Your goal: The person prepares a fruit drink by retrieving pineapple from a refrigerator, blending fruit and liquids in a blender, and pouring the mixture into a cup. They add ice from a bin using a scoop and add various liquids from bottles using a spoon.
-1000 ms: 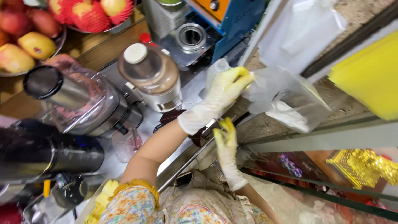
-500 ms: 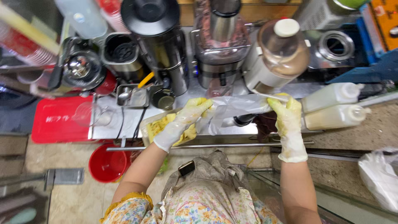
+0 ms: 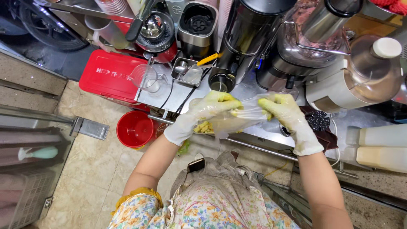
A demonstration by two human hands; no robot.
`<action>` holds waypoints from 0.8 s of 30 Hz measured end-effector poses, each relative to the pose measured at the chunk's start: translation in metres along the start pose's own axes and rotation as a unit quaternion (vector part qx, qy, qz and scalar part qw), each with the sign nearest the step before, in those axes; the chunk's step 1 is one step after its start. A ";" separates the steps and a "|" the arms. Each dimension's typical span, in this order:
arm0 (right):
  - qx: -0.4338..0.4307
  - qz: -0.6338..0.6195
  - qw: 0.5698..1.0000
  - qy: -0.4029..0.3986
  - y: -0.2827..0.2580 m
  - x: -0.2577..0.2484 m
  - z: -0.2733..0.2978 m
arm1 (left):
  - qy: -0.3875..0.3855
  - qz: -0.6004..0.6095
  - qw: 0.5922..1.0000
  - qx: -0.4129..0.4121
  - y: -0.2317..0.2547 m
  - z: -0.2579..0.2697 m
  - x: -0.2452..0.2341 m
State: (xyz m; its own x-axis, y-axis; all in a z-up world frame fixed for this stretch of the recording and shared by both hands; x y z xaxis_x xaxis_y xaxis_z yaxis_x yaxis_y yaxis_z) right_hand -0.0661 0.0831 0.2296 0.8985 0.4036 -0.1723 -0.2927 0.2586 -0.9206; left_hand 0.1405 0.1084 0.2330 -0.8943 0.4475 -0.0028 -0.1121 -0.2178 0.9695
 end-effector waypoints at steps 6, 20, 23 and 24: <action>-0.147 -0.055 0.986 -0.065 -0.066 0.015 -0.006 | 0.062 0.008 0.998 0.006 -0.013 0.034 -0.055; -0.101 0.003 0.972 -0.210 -0.065 0.282 -0.089 | 0.526 -0.088 0.846 -0.005 -0.026 0.250 -0.171; -0.128 -0.040 0.950 -0.283 -0.048 0.350 -0.076 | 0.472 0.157 0.868 -0.009 -0.077 0.235 -0.151; -0.126 -0.061 0.937 -0.319 -0.044 0.369 -0.070 | 0.482 0.158 0.862 -0.010 -0.091 0.243 -0.152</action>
State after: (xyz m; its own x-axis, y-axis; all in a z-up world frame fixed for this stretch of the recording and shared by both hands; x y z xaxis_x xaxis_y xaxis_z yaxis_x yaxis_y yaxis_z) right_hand 0.3012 0.1593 0.1822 0.5175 0.8485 0.1105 -0.0408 0.1535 -0.9873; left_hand 0.3921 0.2706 0.2048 -0.8243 -0.5639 0.0501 0.2051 -0.2150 0.9548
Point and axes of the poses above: each hand's wrist, its own z-axis away from the middle knuckle, its own x-axis out of the palm, y = z × x, the point moved 10 cm from there along -z, towards the middle knuckle, and after that the axes turned 1 degree about z, right-handed, at the moved point
